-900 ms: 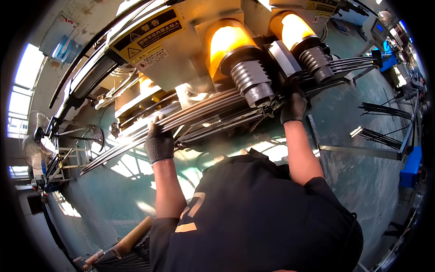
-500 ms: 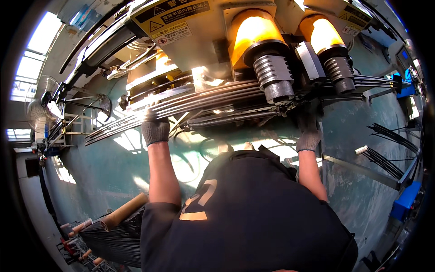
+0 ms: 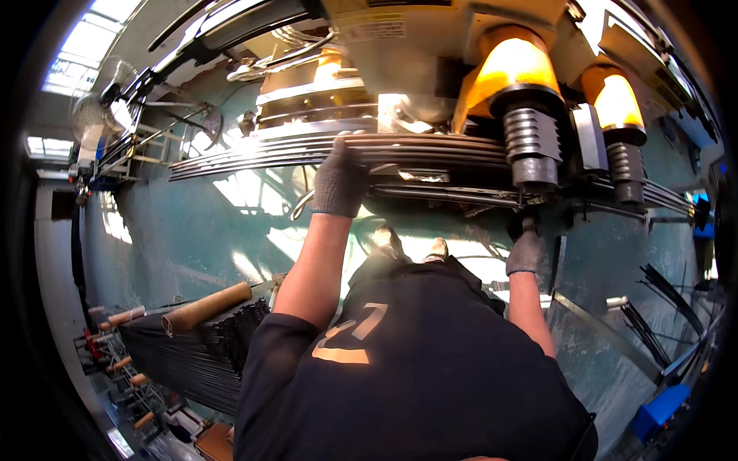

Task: The person repeatedly picks up bundles of long metal rods, feeds them into a yellow bending machine, and removes the bent rods. The process is continuous, with the person handling the rods by hand and placing them into the machine's rollers.

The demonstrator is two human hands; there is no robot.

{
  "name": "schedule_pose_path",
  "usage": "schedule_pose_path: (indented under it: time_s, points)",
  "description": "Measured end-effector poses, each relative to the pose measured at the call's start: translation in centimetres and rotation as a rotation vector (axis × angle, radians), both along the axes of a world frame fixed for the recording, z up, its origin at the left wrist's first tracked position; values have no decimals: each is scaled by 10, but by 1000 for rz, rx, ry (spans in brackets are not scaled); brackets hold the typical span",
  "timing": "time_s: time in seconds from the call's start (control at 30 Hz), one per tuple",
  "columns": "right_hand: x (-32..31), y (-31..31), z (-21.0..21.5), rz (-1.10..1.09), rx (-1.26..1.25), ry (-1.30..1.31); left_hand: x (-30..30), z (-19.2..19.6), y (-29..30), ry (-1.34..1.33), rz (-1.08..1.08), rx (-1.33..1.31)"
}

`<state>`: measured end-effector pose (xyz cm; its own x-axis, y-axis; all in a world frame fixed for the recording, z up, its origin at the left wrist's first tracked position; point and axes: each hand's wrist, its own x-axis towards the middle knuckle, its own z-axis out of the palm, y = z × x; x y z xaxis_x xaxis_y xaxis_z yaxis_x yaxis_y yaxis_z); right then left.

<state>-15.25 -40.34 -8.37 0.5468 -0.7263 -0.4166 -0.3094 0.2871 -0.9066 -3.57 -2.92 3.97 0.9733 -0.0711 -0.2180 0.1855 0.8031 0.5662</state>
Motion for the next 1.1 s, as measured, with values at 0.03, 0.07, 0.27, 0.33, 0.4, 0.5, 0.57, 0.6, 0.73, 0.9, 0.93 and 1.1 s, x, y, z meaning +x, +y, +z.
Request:
schedule_pose_path:
  time_s: [0.03,0.07,0.27,0.33,0.4,0.5,0.57,0.6,0.73,0.9,0.93,1.1]
  points:
    - [-3,1,1,15,-27,26,-5,-1,7,36,-11,-30]
    - [-8,-14,-23,52,42,8,-6,-2,15,63,-19,-60]
    - [-48,3,-69,32,117,57,-18,-10,163,206,267,-252]
    - [-65,15,-78,18,99,141,-21,-23,241,150,358,-246]
    - [-76,37,-87,-19,50,224,-17,2,304,185,494,-146]
    - [-101,63,-109,-39,83,366,7,-21,421,114,680,-163]
    - [-126,85,-123,-77,79,479,22,-30,474,128,740,-107]
    - [-134,102,-122,-23,75,516,23,-24,488,176,765,-88]
    - [-161,148,-119,213,28,558,32,-11,504,225,656,33]
    - [-138,190,-88,405,-155,641,42,-15,529,163,676,21]
    - [-134,196,-85,334,-114,626,46,-17,536,140,667,0]
    - [-123,165,-106,146,89,455,66,-54,585,25,513,246]
